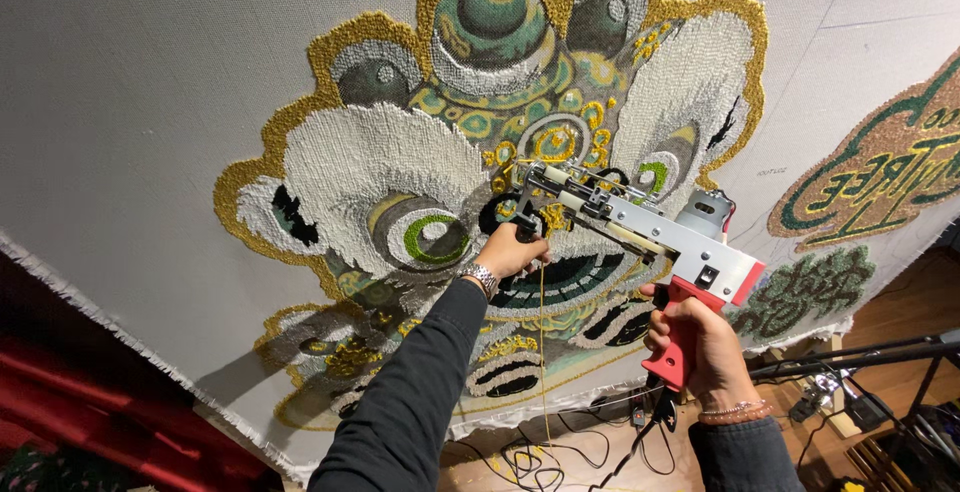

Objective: The person uses a tufting gun to apply yellow yarn into a stretched canvas, following a pre-drawn design of a stylized face. The person holds the gun with the right hand and guides the yarn with the left hand, working on the central area of the design.

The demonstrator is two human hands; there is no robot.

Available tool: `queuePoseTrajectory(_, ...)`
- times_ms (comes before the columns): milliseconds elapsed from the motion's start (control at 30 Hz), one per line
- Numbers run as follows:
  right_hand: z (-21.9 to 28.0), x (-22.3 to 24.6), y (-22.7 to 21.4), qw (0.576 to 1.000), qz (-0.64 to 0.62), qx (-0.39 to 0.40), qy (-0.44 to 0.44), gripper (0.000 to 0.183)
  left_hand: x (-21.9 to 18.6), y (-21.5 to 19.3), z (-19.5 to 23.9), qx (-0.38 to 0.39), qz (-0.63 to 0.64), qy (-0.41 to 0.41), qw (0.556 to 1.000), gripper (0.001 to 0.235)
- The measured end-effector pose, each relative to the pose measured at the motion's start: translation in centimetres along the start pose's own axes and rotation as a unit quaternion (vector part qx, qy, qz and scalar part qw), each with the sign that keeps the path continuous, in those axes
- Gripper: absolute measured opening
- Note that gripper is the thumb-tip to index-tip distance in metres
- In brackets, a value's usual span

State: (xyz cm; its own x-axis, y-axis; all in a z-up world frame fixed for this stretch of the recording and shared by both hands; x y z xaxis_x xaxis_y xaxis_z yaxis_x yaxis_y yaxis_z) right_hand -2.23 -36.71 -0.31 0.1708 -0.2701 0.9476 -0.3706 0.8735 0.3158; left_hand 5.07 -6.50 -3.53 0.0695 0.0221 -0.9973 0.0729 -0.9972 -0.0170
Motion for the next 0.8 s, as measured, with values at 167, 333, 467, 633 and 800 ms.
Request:
queuePoseTrajectory(167, 0.3, 0.3, 1.7, 1.0, 0.005, -0.02, -0.005, 0.042, -1.4, -0.7, 0.3, -0.025, -0.026, 0.0, 0.999, 0.026)
queuePoseTrajectory(333, 0.6, 0.7, 3.9, 0.993, 0.045, -0.084, -0.065, 0.029, -3.6, -2.6, 1.9, -0.103, -0.135, 0.034, 0.985, 0.031)
queuePoseTrajectory(467, 0.8, -0.3, 6.0, 0.984, 0.102, -0.134, -0.057, 0.023, -4.8, -5.3, 3.7, -0.18, -0.297, 0.057, 0.936, 0.045)
queuePoseTrajectory(633, 0.8, -1.3, 9.2, 0.992, 0.069, -0.09, -0.053, 0.021, -6.4, -7.0, 3.3, -0.206, -0.388, 0.134, 0.889, 0.062)
queuePoseTrajectory(800, 0.9, -1.7, 10.6, 0.996, 0.033, -0.086, -0.018, 0.019, -5.7, -8.3, 2.3, -0.175, -0.471, 0.022, 0.864, 0.066)
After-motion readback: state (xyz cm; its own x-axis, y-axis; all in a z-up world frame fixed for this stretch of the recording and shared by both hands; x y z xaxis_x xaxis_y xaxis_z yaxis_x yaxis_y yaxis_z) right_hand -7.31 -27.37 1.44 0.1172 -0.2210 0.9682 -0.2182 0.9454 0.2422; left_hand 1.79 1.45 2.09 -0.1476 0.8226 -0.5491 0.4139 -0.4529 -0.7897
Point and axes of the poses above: each hand's wrist, its own z-axis away from the middle knuckle, its own y-axis out of the palm, x = y × z, the point moved 7 cm from there along -z, towards the middle knuckle, and after that the axes turned 9 degrees about z, right-handed, at the moved point
